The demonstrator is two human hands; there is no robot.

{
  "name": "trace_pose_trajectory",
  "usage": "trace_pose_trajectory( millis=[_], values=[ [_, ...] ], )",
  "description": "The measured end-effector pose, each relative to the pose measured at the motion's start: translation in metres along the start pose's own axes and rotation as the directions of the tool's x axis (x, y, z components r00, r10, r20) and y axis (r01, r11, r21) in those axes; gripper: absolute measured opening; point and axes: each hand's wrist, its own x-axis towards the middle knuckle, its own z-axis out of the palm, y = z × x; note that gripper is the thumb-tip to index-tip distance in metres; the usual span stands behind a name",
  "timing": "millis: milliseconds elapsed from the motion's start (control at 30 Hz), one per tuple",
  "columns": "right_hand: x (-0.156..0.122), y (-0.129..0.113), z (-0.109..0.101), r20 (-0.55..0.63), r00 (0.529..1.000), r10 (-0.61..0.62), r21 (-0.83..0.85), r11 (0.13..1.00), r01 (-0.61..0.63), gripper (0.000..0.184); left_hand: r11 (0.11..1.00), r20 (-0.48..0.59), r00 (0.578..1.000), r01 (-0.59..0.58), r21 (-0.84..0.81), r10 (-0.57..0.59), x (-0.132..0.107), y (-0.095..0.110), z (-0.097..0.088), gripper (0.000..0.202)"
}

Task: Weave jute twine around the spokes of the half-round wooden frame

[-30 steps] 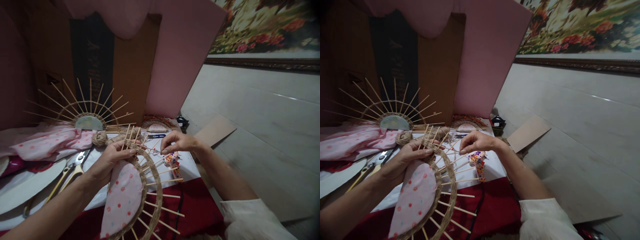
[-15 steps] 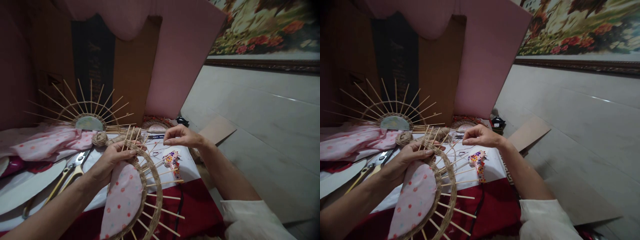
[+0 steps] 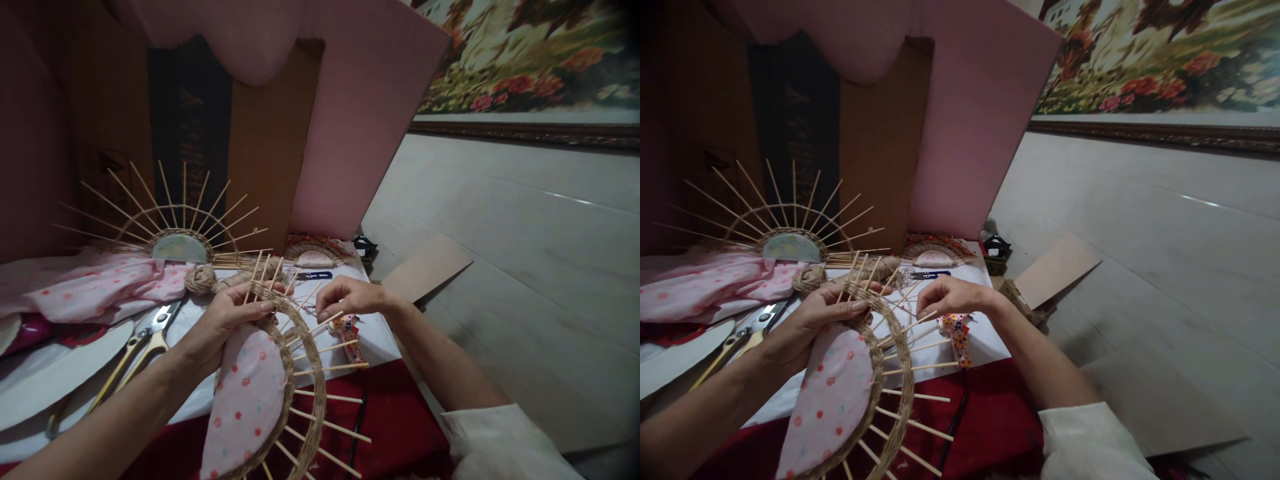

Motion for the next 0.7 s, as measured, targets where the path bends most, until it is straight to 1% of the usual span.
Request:
trace_pose_trajectory(
  millis=[100, 200, 267, 467, 600, 700],
  values=[
    [0.0, -0.005, 0.008, 0.05, 0.998, 0.04, 0.053, 0.998, -0.043, 0.018, 0.999, 0.009, 1.0, 0.022, -0.03, -0.022, 0.0, 0.001, 0.001, 0.038],
    [0.0, -0.008, 0.012, 0.059, 0.997, 0.042, 0.079, 0.996, -0.046, 0.019, 0.998, 0.003, 0.999, 0.045, -0.04, -0.045, 0.0, 0.001, 0.001, 0.04],
    [-0.002, -0.008, 0.012, 0.041, 0.999, 0.028, 0.07, 0.997, -0.031, 0.021, 0.998, -0.007, 0.999, 0.047, -0.034, -0.047, 0.0, 0.001, 0.0, 0.039],
    [-0.015, -0.01, -0.001, -0.118, 0.992, -0.037, -0.074, 0.997, 0.029, 0.025, 0.999, -0.034, 0.999, 0.032, -0.04, -0.033, 0.001, 0.0, -0.002, 0.04],
    [-0.027, -0.023, -0.007, -0.203, 0.976, -0.078, -0.158, 0.986, 0.046, 0.023, 0.999, -0.039, 0.999, 0.033, -0.03, -0.034, 0.003, -0.002, -0.003, 0.04],
    [-0.035, -0.036, -0.003, -0.299, 0.947, -0.121, -0.234, 0.971, 0.05, 0.02, 0.999, -0.046, 0.998, 0.034, -0.026, -0.036, 0.003, -0.002, -0.003, 0.038]
  ],
)
